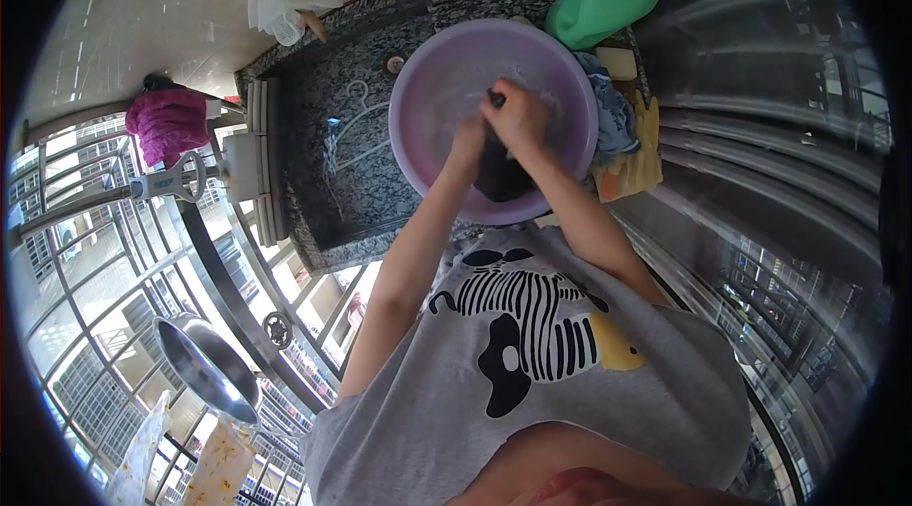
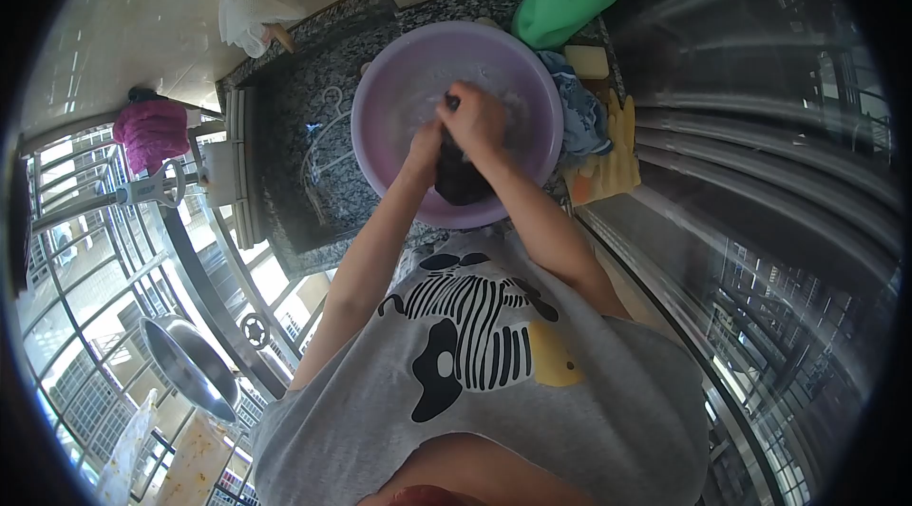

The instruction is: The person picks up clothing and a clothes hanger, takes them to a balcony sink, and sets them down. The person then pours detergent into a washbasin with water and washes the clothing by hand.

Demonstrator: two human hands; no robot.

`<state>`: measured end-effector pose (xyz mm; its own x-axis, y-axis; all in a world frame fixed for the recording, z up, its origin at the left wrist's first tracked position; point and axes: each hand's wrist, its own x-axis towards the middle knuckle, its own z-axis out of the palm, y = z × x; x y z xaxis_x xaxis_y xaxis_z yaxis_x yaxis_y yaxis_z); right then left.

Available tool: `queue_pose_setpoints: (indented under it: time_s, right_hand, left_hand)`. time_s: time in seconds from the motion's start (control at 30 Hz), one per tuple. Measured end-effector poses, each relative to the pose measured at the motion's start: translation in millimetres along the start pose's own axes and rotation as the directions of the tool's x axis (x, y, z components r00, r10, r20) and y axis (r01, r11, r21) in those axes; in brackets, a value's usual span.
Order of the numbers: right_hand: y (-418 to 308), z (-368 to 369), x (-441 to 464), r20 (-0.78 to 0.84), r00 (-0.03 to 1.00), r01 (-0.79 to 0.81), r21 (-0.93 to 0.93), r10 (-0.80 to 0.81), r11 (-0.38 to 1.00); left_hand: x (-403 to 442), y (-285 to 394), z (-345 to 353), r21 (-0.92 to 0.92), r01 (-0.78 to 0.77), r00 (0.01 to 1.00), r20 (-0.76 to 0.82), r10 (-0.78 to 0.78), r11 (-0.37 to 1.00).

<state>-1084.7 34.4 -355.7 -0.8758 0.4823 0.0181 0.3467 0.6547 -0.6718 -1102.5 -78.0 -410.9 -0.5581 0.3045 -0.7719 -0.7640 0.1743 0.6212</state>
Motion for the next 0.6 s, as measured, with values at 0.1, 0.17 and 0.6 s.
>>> queue_pose_setpoints:
  time_s: [0.1,0.17,0.6]
  right_hand:
    - [53.6,-14.3,7.3,-0.053,0.999,-0.017,-0.275,0.003,0.961]
    - [74.5,-33.3,-5.4,0.140,0.989,0.109,-0.448,-0.050,0.887]
    - [36.5,34.6,11.8,0.458,0.885,-0.278,0.376,0.083,0.884]
  left_hand:
    - [-34.8,45.7,-2.9,0.676,-0.163,0.987,0.108,0.122,0.719]
    - [-49.9,56.0,-17.0,0.666,-0.356,0.909,0.083,0.408,0.656]
    - [-36.1,41.2,-24.2,-0.530,-0.042,0.986,0.112,0.119,0.847]
